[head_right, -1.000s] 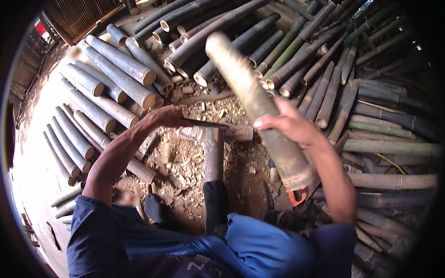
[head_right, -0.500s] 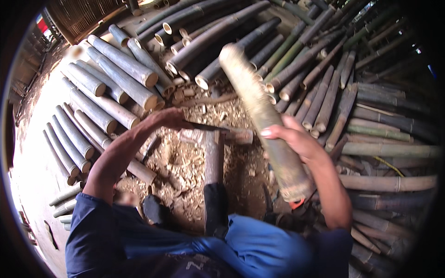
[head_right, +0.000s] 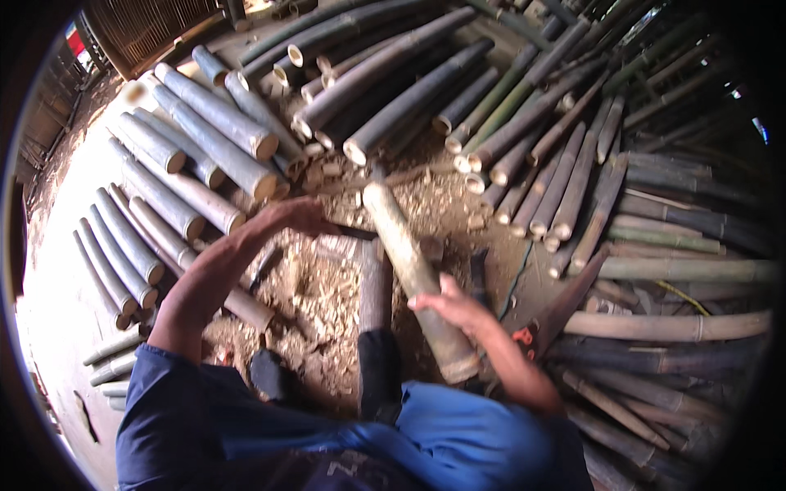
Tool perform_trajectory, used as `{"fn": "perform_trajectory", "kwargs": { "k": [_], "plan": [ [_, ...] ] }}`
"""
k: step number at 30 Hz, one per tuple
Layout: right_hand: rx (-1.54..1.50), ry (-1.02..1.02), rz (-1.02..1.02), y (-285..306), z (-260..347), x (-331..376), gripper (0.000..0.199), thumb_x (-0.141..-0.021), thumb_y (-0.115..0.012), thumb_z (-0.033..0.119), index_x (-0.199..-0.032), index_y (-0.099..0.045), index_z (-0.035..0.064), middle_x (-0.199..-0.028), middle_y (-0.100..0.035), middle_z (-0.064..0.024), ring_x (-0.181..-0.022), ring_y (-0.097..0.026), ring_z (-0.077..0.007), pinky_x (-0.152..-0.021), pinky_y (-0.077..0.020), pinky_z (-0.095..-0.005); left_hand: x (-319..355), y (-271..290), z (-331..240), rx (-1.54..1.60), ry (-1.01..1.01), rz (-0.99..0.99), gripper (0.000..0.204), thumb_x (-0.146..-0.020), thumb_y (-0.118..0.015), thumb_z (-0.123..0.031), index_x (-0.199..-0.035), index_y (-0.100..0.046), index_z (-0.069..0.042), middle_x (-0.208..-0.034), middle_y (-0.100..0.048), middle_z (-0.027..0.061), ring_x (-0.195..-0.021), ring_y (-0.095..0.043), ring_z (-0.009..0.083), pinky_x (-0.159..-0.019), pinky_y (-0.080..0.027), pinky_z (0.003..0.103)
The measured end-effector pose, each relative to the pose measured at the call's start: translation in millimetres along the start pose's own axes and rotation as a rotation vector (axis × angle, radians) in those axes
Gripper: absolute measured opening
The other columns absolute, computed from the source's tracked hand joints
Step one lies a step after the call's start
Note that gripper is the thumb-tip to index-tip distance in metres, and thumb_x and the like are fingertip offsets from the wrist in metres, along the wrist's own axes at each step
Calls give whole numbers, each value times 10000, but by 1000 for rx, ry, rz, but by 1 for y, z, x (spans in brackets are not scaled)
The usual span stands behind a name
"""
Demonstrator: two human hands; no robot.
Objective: The person sits on the ground and shaves the ends of bamboo poles with a knife, handling multiple poles and fitting them into a bamboo joint.
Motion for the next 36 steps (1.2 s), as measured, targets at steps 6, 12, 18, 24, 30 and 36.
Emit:
{"fn": "perform_trajectory", "kwargs": {
  "k": [6, 12, 18, 24, 30, 36],
  "plan": [
    [-67, 38, -86, -6, -27, 8, 689, -764, -812, 304, -1310, -542, -18, -1134, -626, -112, -1042, -599, -194, -941, -491, -348, 4, 12, -29, 8, -105, -37, 741, -800, -628, -814, -665, -774, -100, -630, -680, 43, -629, -664, 181, -652, -540, 408],
    [-176, -39, -8, -2, -25, 15, 674, -772, -819, 290, -1300, -535, -19, -1076, -644, -108, -914, -656, -193, -825, -551, -350, 4, 8, -30, 126, -51, 156, 738, -831, -604, -806, -682, -775, -104, -631, -676, 39, -611, -659, 171, -626, -549, 397],
    [-177, 254, -227, 68, 129, 76, 628, -770, -777, 288, -1213, -484, -48, -823, -667, -161, -591, -685, -243, -552, -621, -358, 10, 8, -17, 41, -36, 87, 684, -856, -612, -769, -721, -793, -123, -628, -681, 24, -572, -637, 140, -557, -519, 349],
    [-96, 1012, -907, 96, 204, 103, 510, -838, -739, 352, -1144, -550, -10, -995, -636, -146, -757, -665, -205, -690, -574, -352, 16, 12, -27, 67, -15, 84, 639, -860, -655, -724, -695, -787, -120, -619, -685, 15, -542, -619, 128, -540, -496, 329],
    [403, 89, -154, 31, 12, -23, 790, -741, -828, 361, -1319, -501, -66, -1200, -610, -194, -1025, -640, -238, -874, -540, -376, -4, 16, -33, 88, -55, 166, 636, -853, -654, -734, -722, -799, -128, -600, -658, 11, -529, -599, 126, -517, -488, 321],
    [-124, 192, -55, 40, 52, 24, 735, -797, -794, 308, -1381, -485, -15, -1094, -633, -129, -873, -674, -203, -826, -562, -338, -4, 1, -12, 178, 47, 373, 470, -833, -769, -594, -853, -811, -127, -685, -695, 21, -540, -589, 107, -481, -469, 277]
  ]
}}
Point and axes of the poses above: each hand's wrist, its own x-axis away from the middle knuckle, its own y-axis out of the back of the hand, z = x × y, the point moved 7 cm from there along -x, towards the middle knuckle
